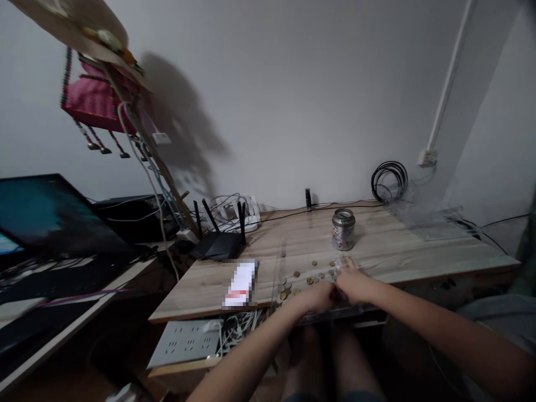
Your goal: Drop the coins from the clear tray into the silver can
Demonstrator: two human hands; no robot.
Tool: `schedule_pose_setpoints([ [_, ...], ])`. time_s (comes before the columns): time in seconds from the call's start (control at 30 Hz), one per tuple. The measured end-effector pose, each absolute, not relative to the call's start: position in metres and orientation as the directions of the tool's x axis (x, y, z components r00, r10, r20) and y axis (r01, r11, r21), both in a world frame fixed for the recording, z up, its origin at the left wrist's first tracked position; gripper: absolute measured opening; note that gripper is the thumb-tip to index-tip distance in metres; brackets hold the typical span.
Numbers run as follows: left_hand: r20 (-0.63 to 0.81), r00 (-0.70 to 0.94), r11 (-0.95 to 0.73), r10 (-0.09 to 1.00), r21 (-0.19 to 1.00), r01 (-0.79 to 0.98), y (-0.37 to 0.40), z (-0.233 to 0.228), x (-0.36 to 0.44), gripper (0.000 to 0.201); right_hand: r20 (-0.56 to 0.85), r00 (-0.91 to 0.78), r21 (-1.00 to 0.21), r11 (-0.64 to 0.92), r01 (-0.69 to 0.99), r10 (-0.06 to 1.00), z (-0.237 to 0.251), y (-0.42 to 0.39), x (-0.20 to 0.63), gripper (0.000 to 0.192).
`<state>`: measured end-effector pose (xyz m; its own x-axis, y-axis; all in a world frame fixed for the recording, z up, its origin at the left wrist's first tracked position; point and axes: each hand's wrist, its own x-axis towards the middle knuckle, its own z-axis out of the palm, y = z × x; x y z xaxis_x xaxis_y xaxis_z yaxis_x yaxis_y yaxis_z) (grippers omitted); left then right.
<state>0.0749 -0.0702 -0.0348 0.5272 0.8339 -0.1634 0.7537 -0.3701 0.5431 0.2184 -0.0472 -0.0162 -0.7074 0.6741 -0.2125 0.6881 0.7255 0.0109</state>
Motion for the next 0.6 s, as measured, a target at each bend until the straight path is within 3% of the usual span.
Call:
schedule_pose_setpoints([
  [0.17,-0.235,0.528,-0.370,0.816,0.490,0.789,-0.063,-0.037,0.065,0.021,-0.172,-0.774,-0.168,0.756,0.632,0.609,-0.016,-0.047,0.225,0.026],
  [0.4,-0.281,0.514,-0.308,0.810,0.541,0.782,-0.066,-0.039,0.061,0.016,-0.303,-0.761,-0.396,0.651,0.648,0.573,-0.006,-0.042,0.228,0.018],
  [0.6,-0.247,0.432,-0.192,0.867,0.634,0.749,-0.070,-0.042,0.057,0.022,-0.300,-0.754,-0.441,0.617,0.652,0.584,-0.017,-0.030,0.222,0.017],
])
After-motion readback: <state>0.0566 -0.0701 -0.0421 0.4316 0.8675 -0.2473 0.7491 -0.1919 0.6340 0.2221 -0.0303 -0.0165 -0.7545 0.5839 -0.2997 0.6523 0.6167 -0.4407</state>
